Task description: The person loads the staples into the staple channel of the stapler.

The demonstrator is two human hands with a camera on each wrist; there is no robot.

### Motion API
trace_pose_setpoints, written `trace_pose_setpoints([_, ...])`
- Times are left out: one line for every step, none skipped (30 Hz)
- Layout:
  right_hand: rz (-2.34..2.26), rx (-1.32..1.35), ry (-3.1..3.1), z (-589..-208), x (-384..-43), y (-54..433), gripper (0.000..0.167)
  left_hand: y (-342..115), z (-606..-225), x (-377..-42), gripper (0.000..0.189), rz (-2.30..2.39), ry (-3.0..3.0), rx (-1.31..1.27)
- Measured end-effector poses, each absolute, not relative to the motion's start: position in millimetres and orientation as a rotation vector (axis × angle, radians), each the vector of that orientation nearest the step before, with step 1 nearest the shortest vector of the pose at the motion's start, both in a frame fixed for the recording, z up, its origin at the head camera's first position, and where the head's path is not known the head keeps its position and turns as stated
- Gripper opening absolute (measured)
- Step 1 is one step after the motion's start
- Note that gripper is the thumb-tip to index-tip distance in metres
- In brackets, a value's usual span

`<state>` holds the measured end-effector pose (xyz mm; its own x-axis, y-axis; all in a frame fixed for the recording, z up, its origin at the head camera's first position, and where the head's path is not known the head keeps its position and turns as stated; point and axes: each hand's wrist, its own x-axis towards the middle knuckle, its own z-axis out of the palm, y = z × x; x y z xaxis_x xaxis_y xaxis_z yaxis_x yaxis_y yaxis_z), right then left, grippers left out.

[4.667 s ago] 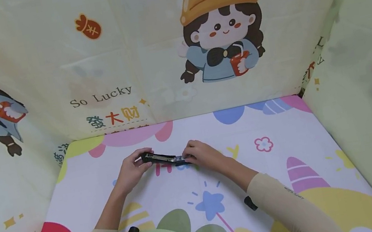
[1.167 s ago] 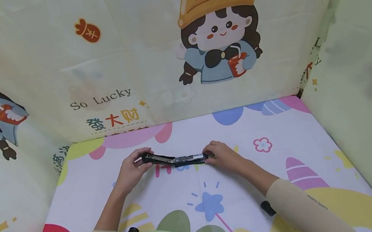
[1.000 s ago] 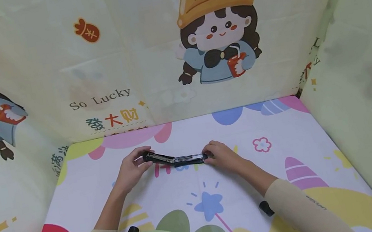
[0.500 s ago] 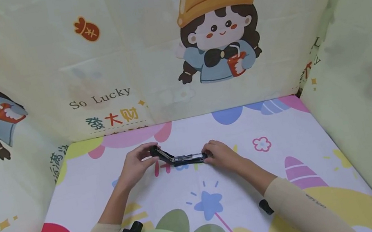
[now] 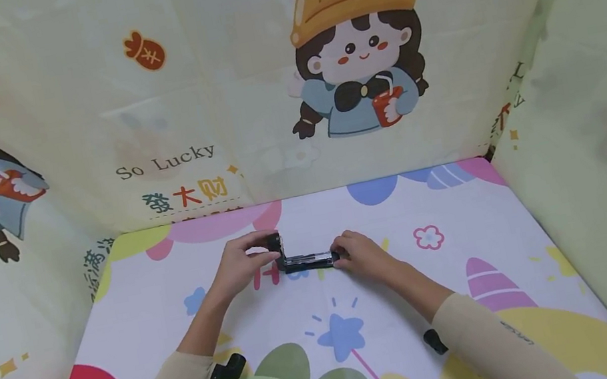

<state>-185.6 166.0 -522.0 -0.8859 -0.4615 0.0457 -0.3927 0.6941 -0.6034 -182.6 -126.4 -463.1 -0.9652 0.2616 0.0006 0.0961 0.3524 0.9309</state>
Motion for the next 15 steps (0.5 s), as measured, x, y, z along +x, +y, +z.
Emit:
trace_pose_setpoints([-0.953, -0.702, 2.792, -522.2, -185.8, 166.1, 0.027, -123.7, -463.3, -183.1, 0.045, 1.669, 2.466, 0.330])
trace_pose_setpoints([-0.951, -0.697, 2.792, -522.3, -186.0, 166.2, 0.027, -121.2, -463.7, -183.6, 0.044, 1.658, 2.471, 0.329])
trace_pose_setpoints([-0.956, -0.683, 2.787, -522.3, -186.2, 166.1, 0.027, -118.7, -463.7, -183.9, 0.043, 1.646, 2.477, 0.329])
trace_pose_setpoints([-0.958, -0.673, 2.783, -522.4, -186.3, 165.9, 0.028, -116.2, -463.6, -184.1, 0.043, 1.634, 2.484, 0.329])
trace_pose_setpoints([-0.961, -0.665, 2.777, -522.4, -186.7, 165.6, 0.028, -113.9, -463.5, -184.4, 0.042, 1.624, 2.489, 0.332])
trace_pose_setpoints([-0.960, -0.659, 2.772, -522.8, -187.1, 165.2, 0.028, -111.9, -463.7, -184.8, 0.042, 1.617, 2.490, 0.333])
trace_pose_setpoints([-0.962, -0.656, 2.766, -522.8, -187.3, 164.9, 0.028, -110.1, -463.7, -185.1, 0.041, 1.612, 2.490, 0.332])
trace_pose_setpoints([-0.963, -0.654, 2.760, -523.0, -187.5, 164.6, 0.028, -108.6, -463.7, -185.3, 0.040, 1.610, 2.490, 0.333])
trace_pose_setpoints([-0.962, -0.650, 2.755, -523.2, -187.6, 164.2, 0.028, -107.2, -463.6, -185.7, 0.039, 1.611, 2.493, 0.340])
trace_pose_setpoints([-0.962, -0.654, 2.755, -523.6, -188.0, 164.3, 0.028, -106.1, -464.1, -186.4, 0.039, 1.616, 2.494, 0.356])
trace_pose_setpoints([-0.960, -0.650, 2.752, -523.8, -188.3, 164.4, 0.028, -104.8, -464.3, -187.0, 0.038, 1.617, 2.494, 0.364])
trace_pose_setpoints([-0.958, -0.651, 2.754, -523.8, -188.2, 164.8, 0.027, -103.5, -464.5, -187.6, 0.038, 1.615, 2.498, 0.375])
trace_pose_setpoints([-0.959, -0.652, 2.755, -523.7, -188.4, 165.2, 0.027, -102.3, -464.5, -188.2, 0.037, 1.609, 2.507, 0.393])
trace_pose_setpoints([-0.958, -0.651, 2.756, -523.8, -188.7, 165.5, 0.027, -101.2, -464.7, -188.7, 0.037, 1.604, 2.515, 0.409])
trace_pose_setpoints([-0.963, -0.648, 2.755, -523.6, -188.8, 165.6, 0.027, -99.9, -465.3, -189.3, 0.036, 1.598, 2.527, 0.428])
